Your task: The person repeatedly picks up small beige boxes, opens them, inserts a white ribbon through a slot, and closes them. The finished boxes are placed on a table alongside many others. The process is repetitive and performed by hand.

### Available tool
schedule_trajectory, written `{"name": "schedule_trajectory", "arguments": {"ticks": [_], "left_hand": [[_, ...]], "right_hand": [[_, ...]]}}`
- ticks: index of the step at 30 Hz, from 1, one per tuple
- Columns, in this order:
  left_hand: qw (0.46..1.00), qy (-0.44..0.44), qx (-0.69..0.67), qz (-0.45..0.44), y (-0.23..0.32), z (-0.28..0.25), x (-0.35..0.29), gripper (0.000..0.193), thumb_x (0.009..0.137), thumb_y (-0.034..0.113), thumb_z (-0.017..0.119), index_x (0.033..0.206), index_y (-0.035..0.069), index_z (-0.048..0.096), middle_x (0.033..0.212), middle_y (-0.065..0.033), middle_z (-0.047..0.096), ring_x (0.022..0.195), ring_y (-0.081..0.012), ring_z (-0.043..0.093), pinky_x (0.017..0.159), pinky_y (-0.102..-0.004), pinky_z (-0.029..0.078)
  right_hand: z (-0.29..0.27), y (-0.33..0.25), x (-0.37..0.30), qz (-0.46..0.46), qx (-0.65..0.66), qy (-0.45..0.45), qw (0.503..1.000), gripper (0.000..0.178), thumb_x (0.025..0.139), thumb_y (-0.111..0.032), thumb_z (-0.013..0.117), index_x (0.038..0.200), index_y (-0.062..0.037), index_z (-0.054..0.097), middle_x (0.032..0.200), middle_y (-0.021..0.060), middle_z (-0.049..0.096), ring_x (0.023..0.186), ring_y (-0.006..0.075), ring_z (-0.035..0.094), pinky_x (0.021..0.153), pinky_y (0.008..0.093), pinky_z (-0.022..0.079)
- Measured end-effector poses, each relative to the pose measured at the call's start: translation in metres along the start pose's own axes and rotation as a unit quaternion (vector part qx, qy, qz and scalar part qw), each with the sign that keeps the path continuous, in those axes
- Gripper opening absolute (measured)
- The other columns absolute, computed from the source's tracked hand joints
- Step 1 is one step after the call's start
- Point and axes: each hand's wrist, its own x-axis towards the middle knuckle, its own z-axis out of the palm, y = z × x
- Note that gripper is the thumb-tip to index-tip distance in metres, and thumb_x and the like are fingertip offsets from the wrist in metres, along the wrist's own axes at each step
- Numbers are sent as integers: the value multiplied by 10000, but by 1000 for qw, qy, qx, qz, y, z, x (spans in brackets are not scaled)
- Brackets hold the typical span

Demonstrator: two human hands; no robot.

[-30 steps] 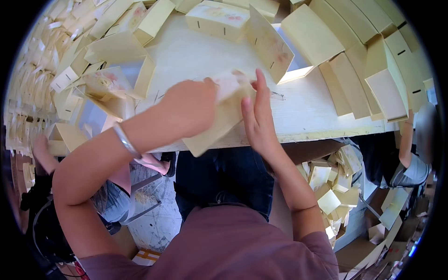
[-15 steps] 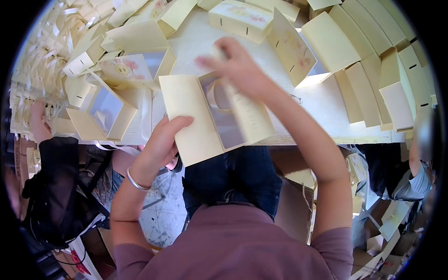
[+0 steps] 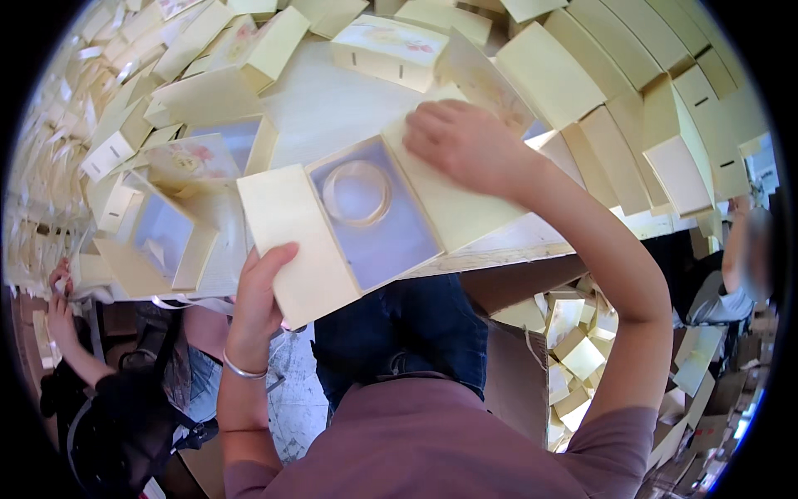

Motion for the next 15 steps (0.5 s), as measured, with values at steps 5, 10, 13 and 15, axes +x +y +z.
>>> {"name": "schedule_trajectory", "arguments": {"ticks": [5,10,13,15], "left_hand": [[997,-16,70,-13,10,13,7,458,815,169,541,1200,-19,380,1086,-110,508,974,-168,526,807,-287,440],[994,-40,94,-42,16,21,9,516,816,202,545,1239,-14,344,1120,-102,484,1004,-164,505,827,-294,424],[993,-11,97,72,15,25,4,580,814,229,543,1274,-16,288,1199,-118,415,1096,-176,433,886,-325,375],[949,21,187,254,16,26,4,639,802,245,553,1296,-15,244,1265,-136,342,1173,-198,350,939,-362,313]], "right_hand": [[8,-37,12,-83,39,-112,989,34,676,-119,552,690,-89,561,778,31,498,792,172,503,690,292,403],[15,-45,21,-64,88,-93,990,36,690,-93,563,669,-66,575,758,43,510,782,172,513,687,309,404],[-7,-32,22,68,328,-19,942,97,753,-76,553,675,-19,566,745,62,538,774,165,541,675,303,420],[-55,-25,12,213,499,18,840,141,806,-70,531,697,14,557,730,74,559,763,157,566,660,283,433]]}}
